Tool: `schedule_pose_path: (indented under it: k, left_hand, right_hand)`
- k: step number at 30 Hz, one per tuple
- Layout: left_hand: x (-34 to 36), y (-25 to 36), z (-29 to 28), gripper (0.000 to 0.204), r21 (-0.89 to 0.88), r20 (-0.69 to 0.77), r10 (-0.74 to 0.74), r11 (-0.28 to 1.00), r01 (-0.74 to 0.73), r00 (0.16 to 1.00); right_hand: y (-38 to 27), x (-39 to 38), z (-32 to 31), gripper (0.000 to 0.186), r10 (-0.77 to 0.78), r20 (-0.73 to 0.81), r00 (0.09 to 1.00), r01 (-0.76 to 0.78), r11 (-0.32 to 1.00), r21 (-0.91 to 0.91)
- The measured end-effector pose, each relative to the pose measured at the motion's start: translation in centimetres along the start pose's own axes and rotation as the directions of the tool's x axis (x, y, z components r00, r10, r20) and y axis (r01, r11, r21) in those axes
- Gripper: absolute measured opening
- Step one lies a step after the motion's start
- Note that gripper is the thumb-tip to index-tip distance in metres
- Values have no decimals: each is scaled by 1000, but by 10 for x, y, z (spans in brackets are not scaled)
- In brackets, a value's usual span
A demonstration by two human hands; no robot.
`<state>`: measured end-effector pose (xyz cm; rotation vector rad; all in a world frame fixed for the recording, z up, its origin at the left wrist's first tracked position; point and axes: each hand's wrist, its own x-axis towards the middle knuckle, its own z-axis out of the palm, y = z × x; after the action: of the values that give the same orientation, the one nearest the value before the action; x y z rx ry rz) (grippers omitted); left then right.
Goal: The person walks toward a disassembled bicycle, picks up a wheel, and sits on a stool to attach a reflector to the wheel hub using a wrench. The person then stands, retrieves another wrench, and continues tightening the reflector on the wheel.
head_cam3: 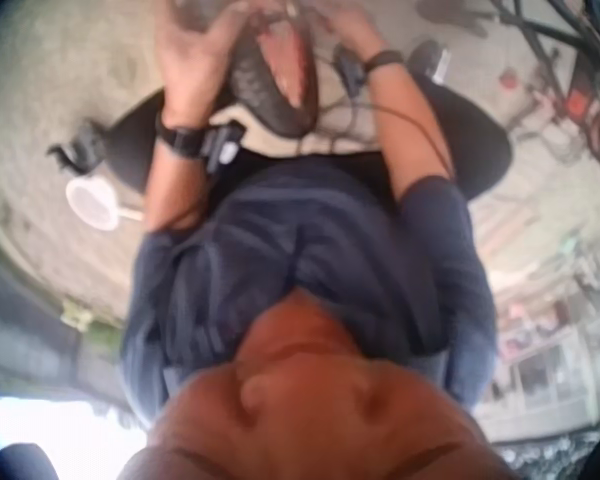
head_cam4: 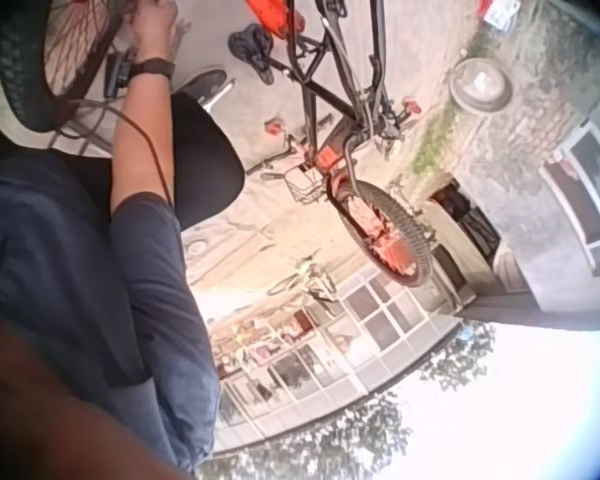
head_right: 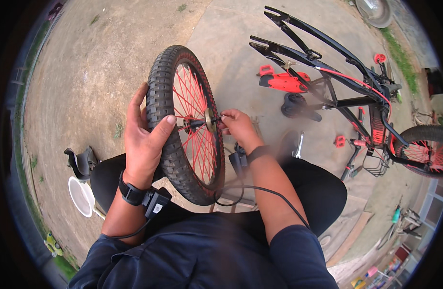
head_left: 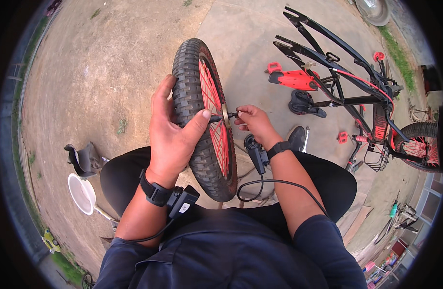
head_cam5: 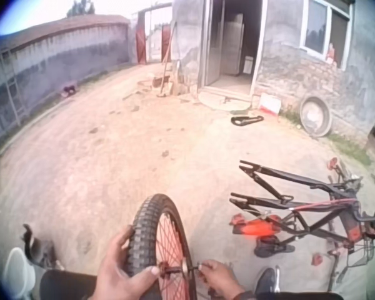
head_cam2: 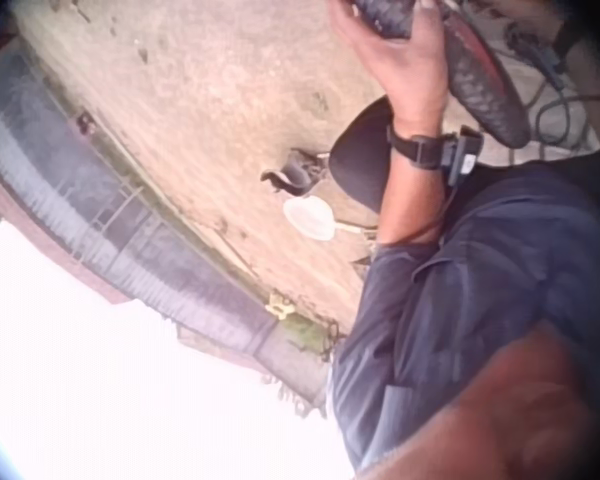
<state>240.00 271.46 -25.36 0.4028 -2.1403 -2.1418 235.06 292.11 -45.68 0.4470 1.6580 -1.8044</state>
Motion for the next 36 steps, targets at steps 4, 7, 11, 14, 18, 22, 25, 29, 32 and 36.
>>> schedule_pose_path:
  k: [4,7,11,14,18,22,25,29,32,36]
  left_hand:
    - [1,-2,0,83,-25,-4,-2,1000,2,1000]
    - [1,-1,0,83,-19,0,-4,1000,4,1000]
    - [1,-2,1,83,-24,-2,-13,1000,13,1000]
    - [1,0,2,83,-46,-10,-8,999,7,1000]
    - [2,3,5,83,-46,-5,-30,999,30,1000]
    - [2,3,4,82,-52,-11,-40,998,39,999]
    - [2,4,5,82,-52,-9,-33,998,33,999]
    - [3,3,6,82,-55,2,-33,998,33,999]
    - [4,3,5,82,-47,-5,-20,999,20,1000]
    - [4,5,6,82,-49,-2,-25,998,25,1000]
  right_hand:
    - [-14,-2,-3,24,103,1,995,-102,992,-76]
    - [-12,2,-7,26,143,28,989,-135,971,-197]
    - [-6,-4,-3,27,6,12,1000,-5,997,-74]
    - [-11,-1,-4,26,102,-9,995,-102,986,-132]
    - [-2,5,-12,27,52,21,998,-50,993,-103]
    - [-16,-7,0,29,-34,-13,999,34,999,-9]
    - [-18,4,-8,28,136,2,991,-133,968,-212]
    - [-6,3,-10,28,-25,6,1000,25,993,-115]
    - [-10,1,-7,28,-29,-2,1000,28,994,-107]
    - [-14,2,-8,30,47,27,999,-42,987,-154]
